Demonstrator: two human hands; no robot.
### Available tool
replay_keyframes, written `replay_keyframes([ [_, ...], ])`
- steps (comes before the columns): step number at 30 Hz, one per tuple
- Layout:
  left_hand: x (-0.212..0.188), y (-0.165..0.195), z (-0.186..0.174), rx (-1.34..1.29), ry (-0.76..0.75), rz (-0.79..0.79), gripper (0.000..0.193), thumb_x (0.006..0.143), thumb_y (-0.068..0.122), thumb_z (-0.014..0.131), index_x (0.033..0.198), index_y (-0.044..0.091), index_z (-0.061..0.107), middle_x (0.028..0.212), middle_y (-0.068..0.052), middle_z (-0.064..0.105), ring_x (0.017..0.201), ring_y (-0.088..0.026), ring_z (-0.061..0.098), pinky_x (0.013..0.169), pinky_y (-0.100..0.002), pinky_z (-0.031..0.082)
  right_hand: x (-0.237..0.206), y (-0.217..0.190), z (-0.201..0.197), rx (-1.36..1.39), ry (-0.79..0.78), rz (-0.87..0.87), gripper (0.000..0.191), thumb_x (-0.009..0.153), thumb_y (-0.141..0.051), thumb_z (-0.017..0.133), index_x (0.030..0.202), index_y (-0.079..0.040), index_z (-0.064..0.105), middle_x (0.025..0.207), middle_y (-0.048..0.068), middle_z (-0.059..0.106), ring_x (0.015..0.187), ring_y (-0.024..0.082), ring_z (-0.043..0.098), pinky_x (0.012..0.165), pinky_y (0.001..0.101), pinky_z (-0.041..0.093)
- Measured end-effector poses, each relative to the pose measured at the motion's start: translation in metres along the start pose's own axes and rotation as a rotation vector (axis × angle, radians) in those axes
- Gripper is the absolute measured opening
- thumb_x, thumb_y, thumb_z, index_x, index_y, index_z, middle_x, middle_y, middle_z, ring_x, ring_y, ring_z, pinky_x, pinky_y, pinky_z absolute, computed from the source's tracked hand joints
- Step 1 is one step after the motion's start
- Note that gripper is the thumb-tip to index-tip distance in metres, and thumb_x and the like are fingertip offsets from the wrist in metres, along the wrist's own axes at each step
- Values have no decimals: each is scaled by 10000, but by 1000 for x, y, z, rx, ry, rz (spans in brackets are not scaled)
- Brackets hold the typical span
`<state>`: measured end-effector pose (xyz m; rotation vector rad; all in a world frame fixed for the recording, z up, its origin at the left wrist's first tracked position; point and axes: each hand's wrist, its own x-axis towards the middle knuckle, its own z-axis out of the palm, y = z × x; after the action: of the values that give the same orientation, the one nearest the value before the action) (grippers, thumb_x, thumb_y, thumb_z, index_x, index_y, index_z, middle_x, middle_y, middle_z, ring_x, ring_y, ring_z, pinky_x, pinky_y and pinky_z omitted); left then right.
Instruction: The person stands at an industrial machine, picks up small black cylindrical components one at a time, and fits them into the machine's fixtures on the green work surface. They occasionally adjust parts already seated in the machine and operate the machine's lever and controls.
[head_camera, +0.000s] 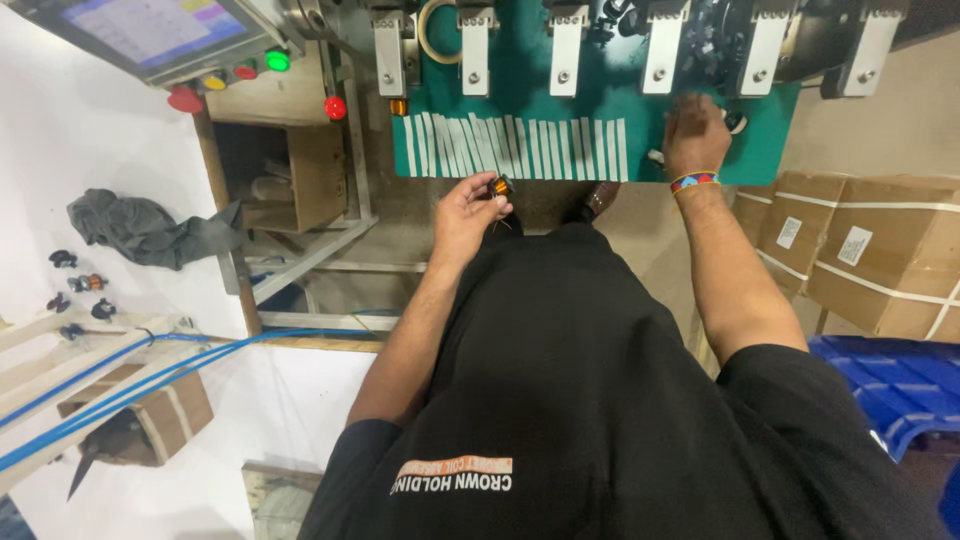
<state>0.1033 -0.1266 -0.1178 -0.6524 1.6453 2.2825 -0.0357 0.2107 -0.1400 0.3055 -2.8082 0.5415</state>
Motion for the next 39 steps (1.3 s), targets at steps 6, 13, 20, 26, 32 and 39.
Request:
replay_keyframes([
  [6,4,5,-33,51,-83,17,465,948,-25,687,1391,-64,552,1272,-191,658,959,-191,757,816,-278,618,-35,-34,8,103,-195,213,176,1014,-198,774,1014,-73,650,949,144,679,882,392,669,732,497,518],
  [13,5,13,-40,94,-85,-25,474,929,-31,687,1379,-55,542,1279,-182,643,930,-194,764,788,-274,630,-52,-35,-2,-31,-2,229,208,921,-103,761,1100,-63,665,1049,160,669,936,380,667,778,469,539],
  [20,4,21,-10,103,-110,33,463,932,-38,695,1376,-57,565,1270,-200,649,936,-195,764,799,-271,621,-11,-41,5,258,-228,161,246,923,-117,785,1164,-105,736,1010,156,657,909,363,664,774,462,535],
  [26,0,31,36,227,-96,108,420,949,-6,695,1355,-44,595,1241,-169,698,935,-150,770,804,-252,616,16,-48,14,311,-385,143,129,910,-134,764,1037,-114,748,991,136,661,904,334,680,785,454,545],
  [32,-4,44,85,599,23,312,435,919,77,801,1336,53,681,1049,-159,787,949,-198,747,860,-302,597,-15,-69,-53,463,-538,-65,67,920,-60,703,979,-72,673,1022,157,628,1031,364,628,883,453,520],
  [39,-6,61,128,674,-141,581,555,912,64,764,1406,74,511,1302,-131,682,1160,-257,729,993,-353,590,6,-90,-121,626,-442,-274,295,911,-63,652,1162,-23,503,1433,251,482,1298,457,507,1082,490,438],
])
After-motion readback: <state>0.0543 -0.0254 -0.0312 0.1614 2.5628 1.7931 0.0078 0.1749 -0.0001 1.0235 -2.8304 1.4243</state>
